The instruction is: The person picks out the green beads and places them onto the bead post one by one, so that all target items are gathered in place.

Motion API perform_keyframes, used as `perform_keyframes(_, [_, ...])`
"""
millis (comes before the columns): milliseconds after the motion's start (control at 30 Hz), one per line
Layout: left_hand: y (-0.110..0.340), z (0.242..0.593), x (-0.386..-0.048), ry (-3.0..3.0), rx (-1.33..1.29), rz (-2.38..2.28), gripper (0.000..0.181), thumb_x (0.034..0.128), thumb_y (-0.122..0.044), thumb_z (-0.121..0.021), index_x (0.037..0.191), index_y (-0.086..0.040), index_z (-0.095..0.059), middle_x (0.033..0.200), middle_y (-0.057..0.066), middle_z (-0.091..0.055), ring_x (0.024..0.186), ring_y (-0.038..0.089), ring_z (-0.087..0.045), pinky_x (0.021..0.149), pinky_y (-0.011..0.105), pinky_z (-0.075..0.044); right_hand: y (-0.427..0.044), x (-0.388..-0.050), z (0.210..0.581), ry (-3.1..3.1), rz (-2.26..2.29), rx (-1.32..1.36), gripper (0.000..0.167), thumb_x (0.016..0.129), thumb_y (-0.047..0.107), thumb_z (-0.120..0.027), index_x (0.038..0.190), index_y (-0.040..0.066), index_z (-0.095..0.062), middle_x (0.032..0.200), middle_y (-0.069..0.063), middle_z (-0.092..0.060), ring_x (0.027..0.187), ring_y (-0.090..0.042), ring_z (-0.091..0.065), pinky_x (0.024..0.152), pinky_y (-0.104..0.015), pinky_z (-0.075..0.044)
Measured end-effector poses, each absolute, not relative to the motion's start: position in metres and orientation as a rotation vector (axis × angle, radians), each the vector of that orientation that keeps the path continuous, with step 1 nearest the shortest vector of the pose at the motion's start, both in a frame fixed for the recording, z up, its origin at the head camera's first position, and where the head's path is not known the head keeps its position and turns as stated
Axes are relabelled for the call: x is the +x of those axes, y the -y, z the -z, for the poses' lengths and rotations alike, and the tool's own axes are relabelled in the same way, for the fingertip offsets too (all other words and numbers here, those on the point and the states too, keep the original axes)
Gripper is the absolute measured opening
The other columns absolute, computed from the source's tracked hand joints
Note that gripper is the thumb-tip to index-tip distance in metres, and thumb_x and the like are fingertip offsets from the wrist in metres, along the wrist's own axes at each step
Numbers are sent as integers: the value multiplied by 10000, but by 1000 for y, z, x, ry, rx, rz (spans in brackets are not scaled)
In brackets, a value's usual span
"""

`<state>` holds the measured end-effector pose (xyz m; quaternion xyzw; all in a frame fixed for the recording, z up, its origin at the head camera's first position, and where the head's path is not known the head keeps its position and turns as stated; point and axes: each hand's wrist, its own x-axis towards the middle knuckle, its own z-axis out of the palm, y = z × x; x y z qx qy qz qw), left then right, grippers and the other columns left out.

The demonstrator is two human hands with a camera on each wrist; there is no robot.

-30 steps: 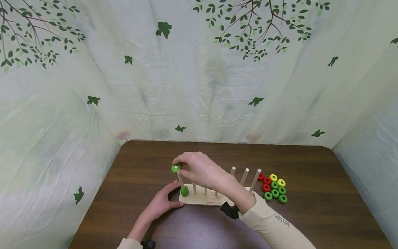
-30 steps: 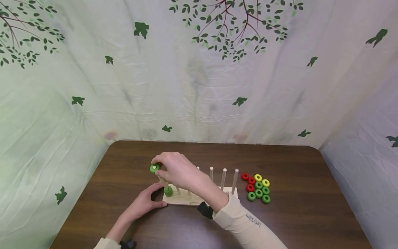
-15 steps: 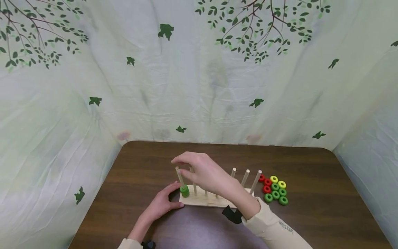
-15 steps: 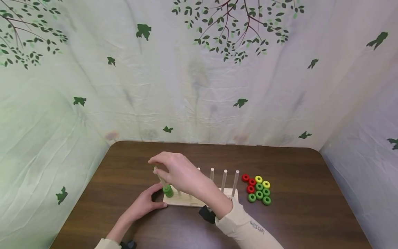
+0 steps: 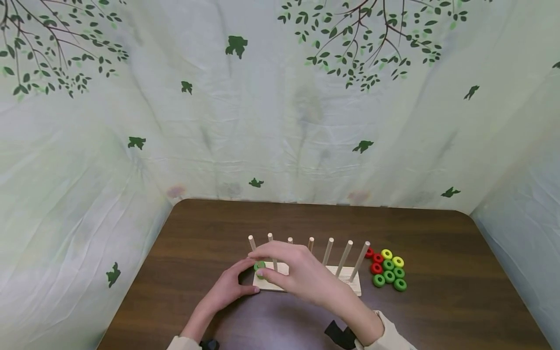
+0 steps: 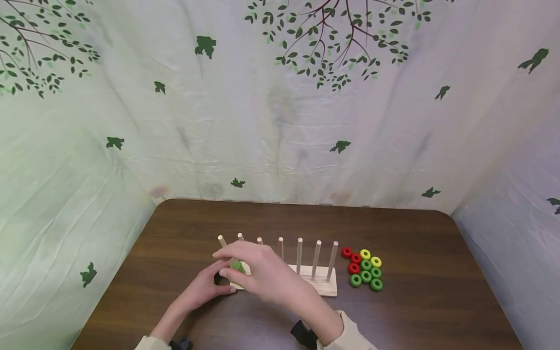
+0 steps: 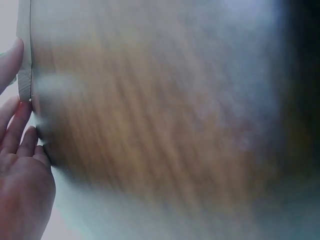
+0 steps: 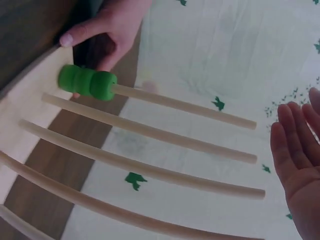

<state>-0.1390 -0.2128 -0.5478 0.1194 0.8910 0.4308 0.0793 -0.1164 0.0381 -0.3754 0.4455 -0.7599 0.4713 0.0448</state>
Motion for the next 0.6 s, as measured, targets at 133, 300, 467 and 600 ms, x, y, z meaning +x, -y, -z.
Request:
perform_keyframes(133, [213,549,-139,-2675,349,-1274,658,728,-297,-882,1321,-209,-610,1470,105,-476,1398,343,-349,1086,572,-288,-46,-105,390,2375,-1521,1300,324,938,147,-689,1253,202,-639,1205,134,-636,1129,-50,-589,941,-272,-474])
perform_keyframes(300, [213,551,-139,-2677,341,-1275,658,720,-274,-888,1312,-198,-612,1463,106,-484,1403,323,-349,1093,565,-283,-59,-93,410,2441,-1629,1146,295,944,229,-685,1235,265,-650,1157,158,-648,1080,-71,-612,924,-312,-490])
perform_keyframes(467, [213,551,-140,-2680,344,-1271,674,711,-276,-892,1315,-176,-611,1457,113,-490,1396,309,-365,1094,548,-291,-71,-86,427,2433,-1664,1052,267,938,253,-691,1205,254,-673,1144,122,-666,1054,-95,-635,909,-330,-506])
perform_keyframes(600, [212,552,-140,-2678,344,-1265,685,711,-277,-892,1323,-159,-607,1466,121,-478,1395,305,-367,1092,541,-297,-82,-81,439,2445,-1707,949,264,930,233,-703,1190,268,-680,1141,108,-673,1051,-107,-639,912,-337,-508])
